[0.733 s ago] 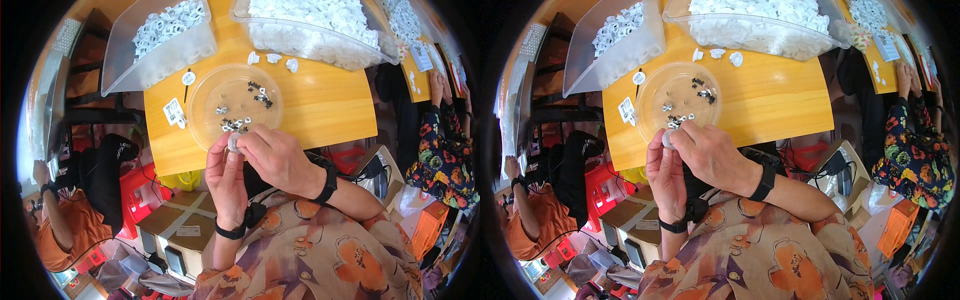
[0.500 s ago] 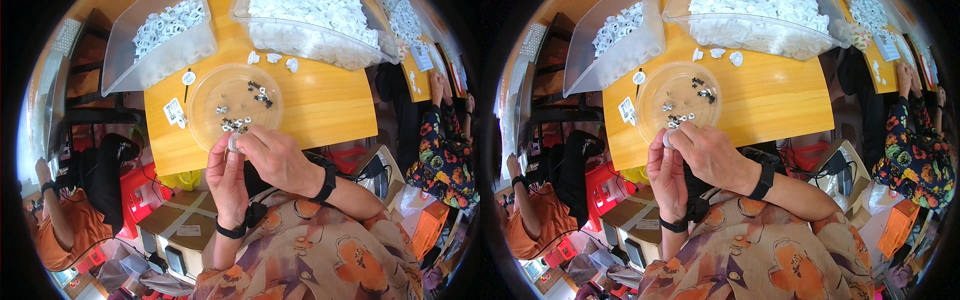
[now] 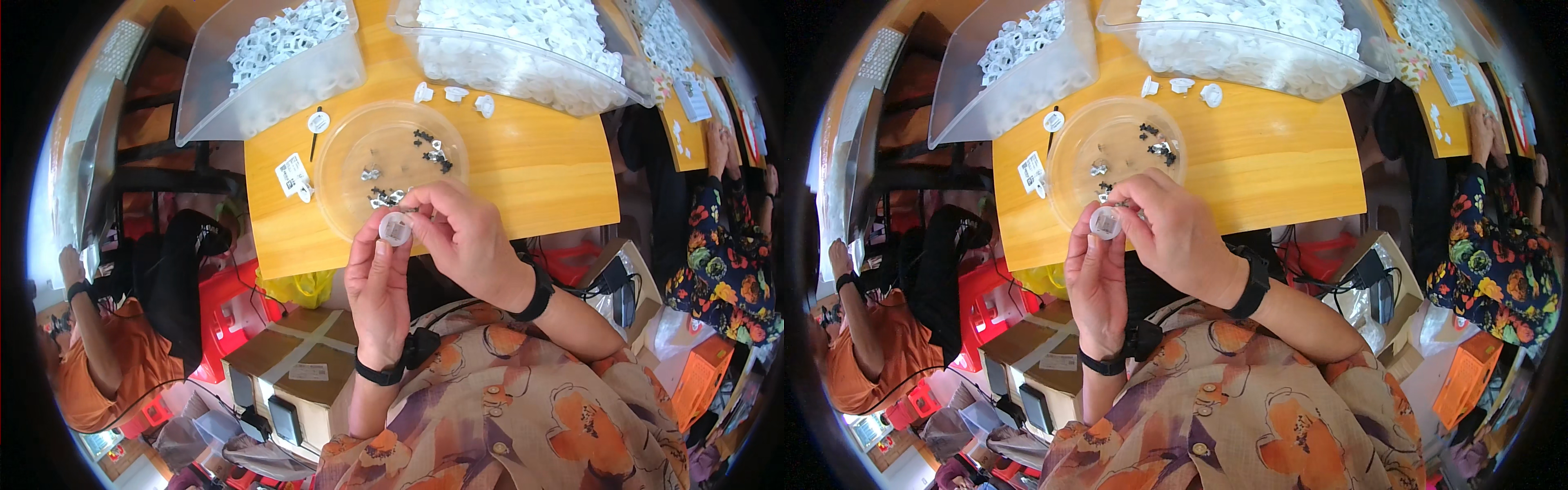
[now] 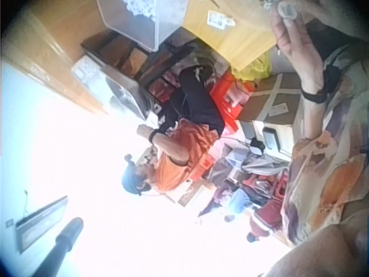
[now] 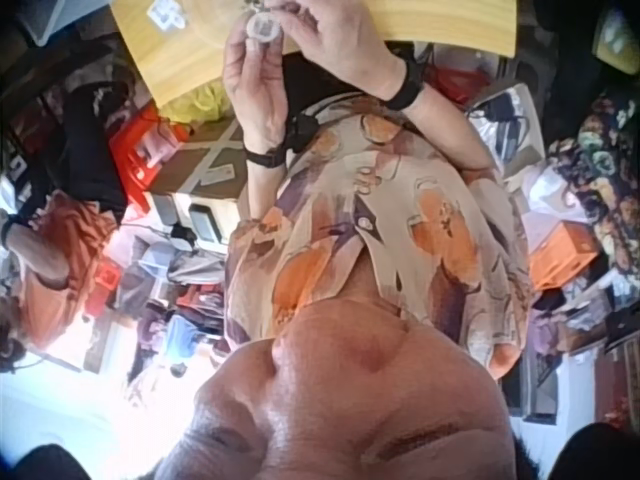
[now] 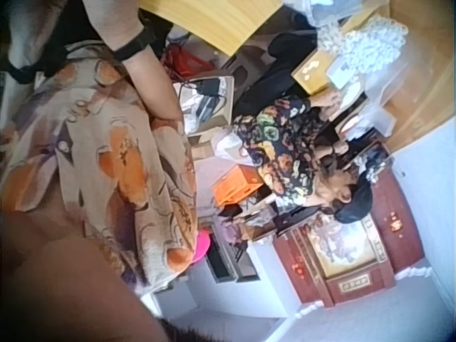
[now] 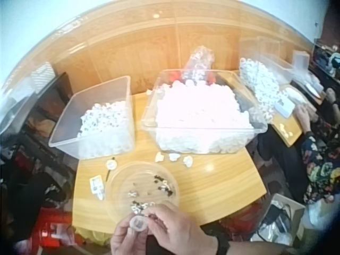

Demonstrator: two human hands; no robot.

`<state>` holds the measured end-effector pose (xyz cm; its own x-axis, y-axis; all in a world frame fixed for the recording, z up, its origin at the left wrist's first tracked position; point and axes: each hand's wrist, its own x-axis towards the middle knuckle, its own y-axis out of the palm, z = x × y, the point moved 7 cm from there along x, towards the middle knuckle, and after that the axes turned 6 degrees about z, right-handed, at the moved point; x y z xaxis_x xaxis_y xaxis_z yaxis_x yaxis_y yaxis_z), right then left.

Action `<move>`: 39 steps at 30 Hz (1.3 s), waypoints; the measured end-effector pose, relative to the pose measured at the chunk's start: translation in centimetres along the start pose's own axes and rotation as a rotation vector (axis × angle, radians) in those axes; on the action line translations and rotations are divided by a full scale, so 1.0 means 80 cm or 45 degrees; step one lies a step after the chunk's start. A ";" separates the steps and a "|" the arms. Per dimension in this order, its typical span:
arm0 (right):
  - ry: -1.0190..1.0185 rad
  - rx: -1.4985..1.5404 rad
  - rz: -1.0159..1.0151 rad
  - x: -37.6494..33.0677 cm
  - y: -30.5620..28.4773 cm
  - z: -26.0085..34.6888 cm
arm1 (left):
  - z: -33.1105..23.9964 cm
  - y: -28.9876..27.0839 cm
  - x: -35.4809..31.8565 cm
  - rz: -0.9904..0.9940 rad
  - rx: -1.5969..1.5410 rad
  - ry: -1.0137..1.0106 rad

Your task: The person picks up a white plastic base and a small black component, fits the component into the base, and places the assembled unit into a small white box, repeating the process.

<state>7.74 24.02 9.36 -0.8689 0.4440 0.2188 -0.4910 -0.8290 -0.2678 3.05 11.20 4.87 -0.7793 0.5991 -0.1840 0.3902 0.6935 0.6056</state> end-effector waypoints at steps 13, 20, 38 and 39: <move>0.148 0.268 0.108 -0.006 0.030 -0.001 | -0.014 0.000 -0.008 -0.102 -0.039 0.101; 0.175 0.385 0.098 -0.037 0.029 0.005 | -0.005 0.006 -0.033 -0.027 -0.110 0.032; -0.194 0.105 0.070 -0.115 0.046 0.064 | -0.010 -0.009 -0.121 0.115 -0.306 0.031; -0.196 0.100 0.061 -0.117 0.042 0.062 | -0.010 -0.006 -0.122 0.123 -0.291 0.019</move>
<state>14.50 15.38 11.10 -0.8683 0.3514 0.3500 -0.4378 -0.8746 -0.2082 10.11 4.74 6.99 -0.7517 0.6509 -0.1060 0.3437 0.5238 0.7795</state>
